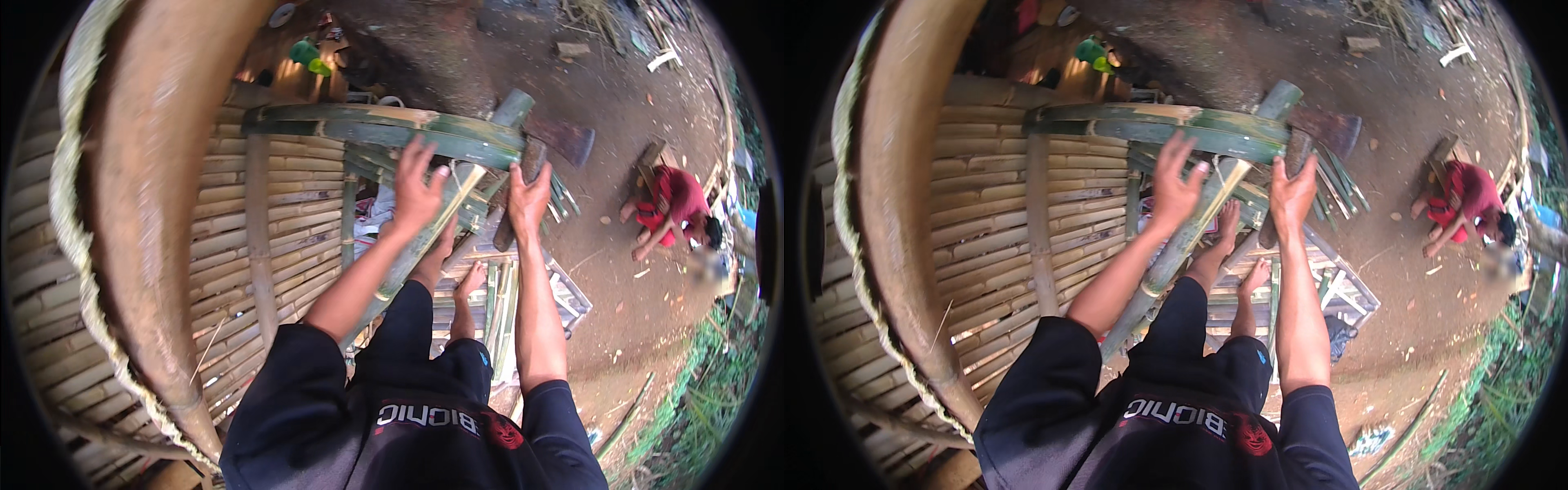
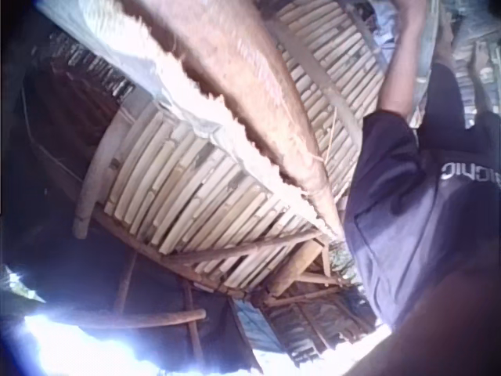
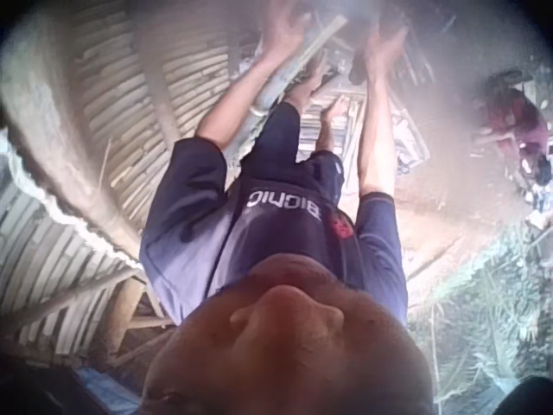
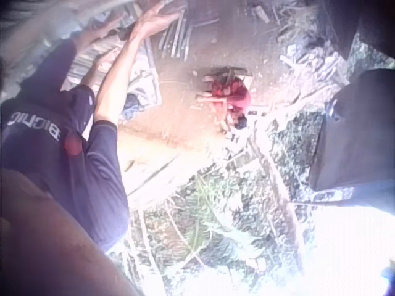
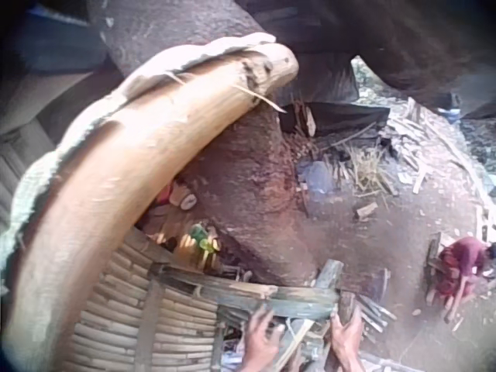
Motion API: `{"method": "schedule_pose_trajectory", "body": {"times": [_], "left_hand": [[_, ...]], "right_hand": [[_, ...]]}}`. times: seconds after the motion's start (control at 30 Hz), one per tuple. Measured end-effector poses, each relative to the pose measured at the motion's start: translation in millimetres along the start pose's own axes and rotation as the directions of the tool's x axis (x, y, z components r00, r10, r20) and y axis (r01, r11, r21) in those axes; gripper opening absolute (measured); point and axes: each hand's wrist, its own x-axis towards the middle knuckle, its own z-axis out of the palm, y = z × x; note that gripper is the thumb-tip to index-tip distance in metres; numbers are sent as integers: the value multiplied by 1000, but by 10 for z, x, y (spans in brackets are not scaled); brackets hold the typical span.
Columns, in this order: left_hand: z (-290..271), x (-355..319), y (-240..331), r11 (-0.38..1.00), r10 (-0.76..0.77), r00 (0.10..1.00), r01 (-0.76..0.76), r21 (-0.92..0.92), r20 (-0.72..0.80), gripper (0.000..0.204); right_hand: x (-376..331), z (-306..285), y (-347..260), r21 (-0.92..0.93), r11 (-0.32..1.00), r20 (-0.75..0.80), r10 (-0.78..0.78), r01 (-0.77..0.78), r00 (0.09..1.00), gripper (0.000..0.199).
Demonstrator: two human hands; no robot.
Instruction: The person uses a machete to split and shape bamboo poles on a bamboo structure. They repeatedly strike the bamboo to split it into sections and adjust the pieces with their hands.
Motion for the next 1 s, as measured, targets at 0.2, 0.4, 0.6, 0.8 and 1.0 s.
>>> {"method": "schedule_pose_trajectory", "body": {"times": [0.2,0.4,0.6,0.8,1.0], "left_hand": [[347,-331,-45,928,-308,948,282,-243,-76,50],[414,69,-700,18,-588,727,449,-893,354,49],[583,269,-987,-98,-557,727,423,-901,401,43],[650,274,-806,-72,-576,729,405,-911,369,39],[595,276,-849,-26,-573,739,415,-909,354,40]], "right_hand": [[-45,54,-80,-39,992,-19,-118,117,993,24],[-45,49,-67,-44,997,36,-63,64,997,28],[-40,40,-44,-44,996,46,-71,73,996,36],[-7,-216,-106,-250,964,88,-64,85,994,36],[-119,-553,-747,-382,912,375,8,147,927,38]]}}
